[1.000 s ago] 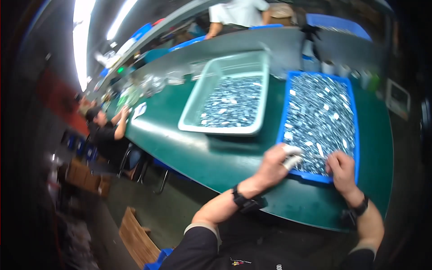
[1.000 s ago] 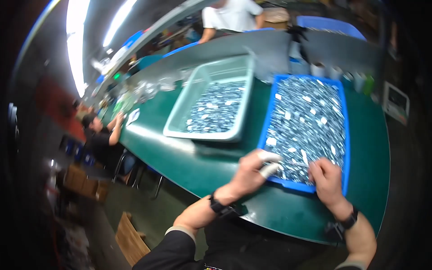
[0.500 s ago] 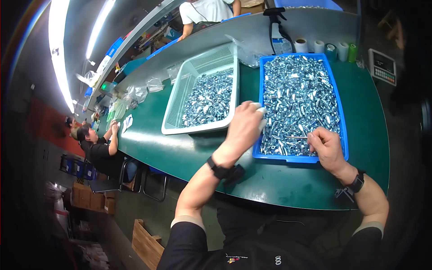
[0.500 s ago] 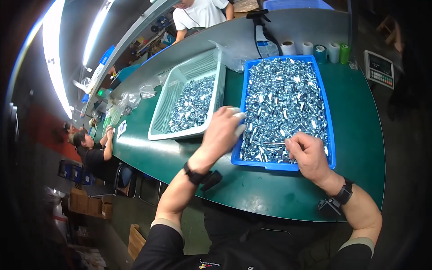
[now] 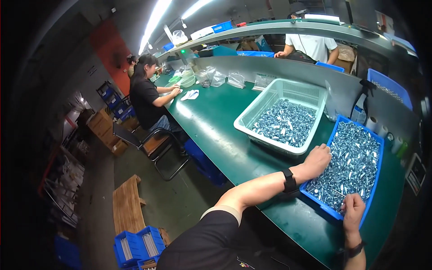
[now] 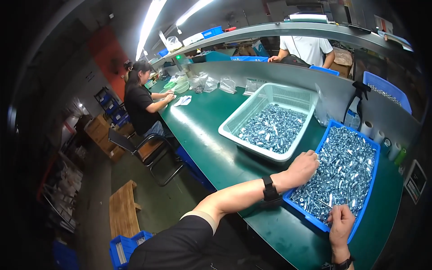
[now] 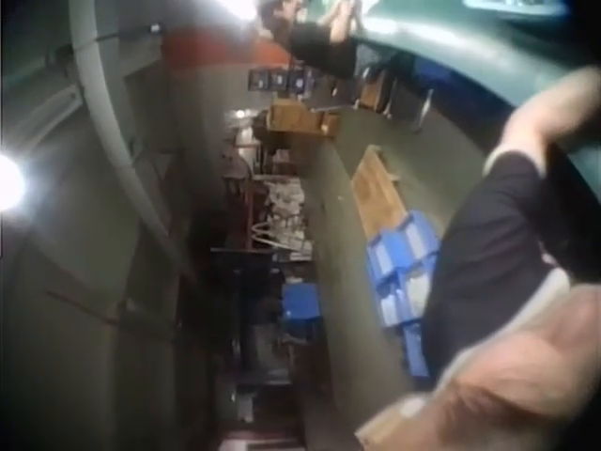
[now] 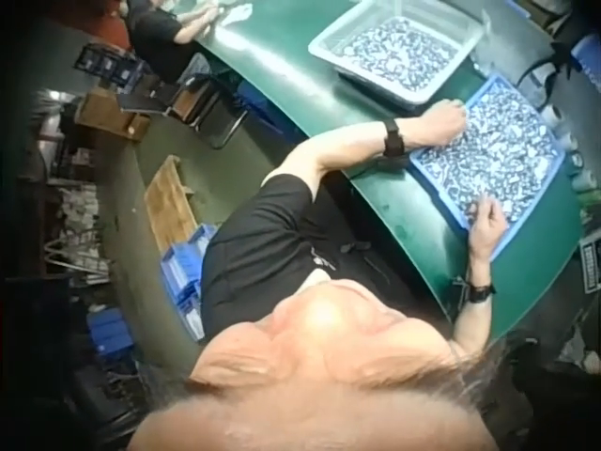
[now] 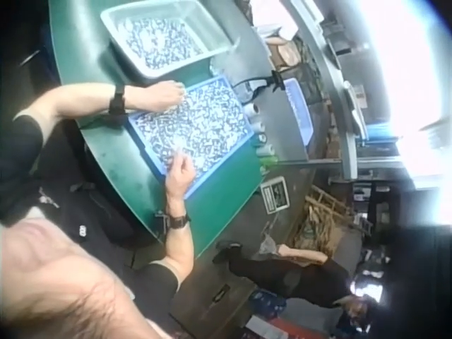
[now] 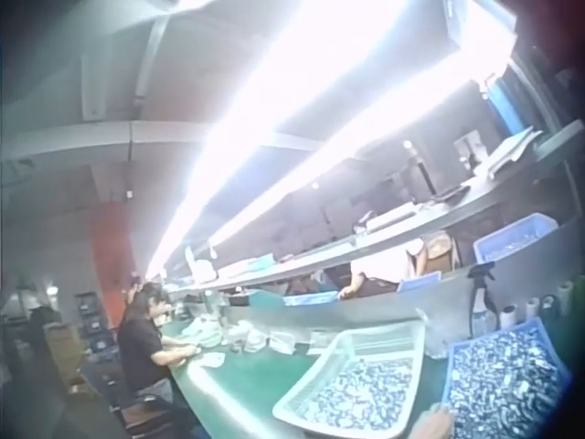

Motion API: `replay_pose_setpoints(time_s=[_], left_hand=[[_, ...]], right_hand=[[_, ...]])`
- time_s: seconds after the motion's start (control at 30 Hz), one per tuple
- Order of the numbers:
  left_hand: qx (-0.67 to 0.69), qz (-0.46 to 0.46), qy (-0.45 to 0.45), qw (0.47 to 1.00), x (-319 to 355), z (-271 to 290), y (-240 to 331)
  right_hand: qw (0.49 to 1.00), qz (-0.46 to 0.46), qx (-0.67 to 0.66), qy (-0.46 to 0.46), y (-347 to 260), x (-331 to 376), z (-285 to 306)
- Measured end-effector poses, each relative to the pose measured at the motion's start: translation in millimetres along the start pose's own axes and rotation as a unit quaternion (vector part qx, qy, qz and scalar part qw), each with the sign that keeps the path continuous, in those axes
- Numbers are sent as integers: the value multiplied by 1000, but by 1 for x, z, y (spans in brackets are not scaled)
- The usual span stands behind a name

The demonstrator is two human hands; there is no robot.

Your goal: The person picks up a metal part and a small rod from a blue tray, fits the rod into the part, and places the assembled unit back into the tray, repeating this process several times.

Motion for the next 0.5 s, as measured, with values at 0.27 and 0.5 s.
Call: replay_pose_setpoints(time_s=[0.27,0.5], left_hand=[[243,-29,0,970,27,39,31],[394,71,-99,911,65,43,51]], right_hand=[[999,14,7,37,7,-4,7],[999,1,15,34,5,-4,6]])
Point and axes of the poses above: each hand's wrist, its own x-axis away from the middle knuckle, its own z-axis out of the back of the hand, y = z × x, the point moved 5 cm from there along -x, towards the middle knuckle, and after that the axes turned 14 degrees about z, right-handed, at the moved point
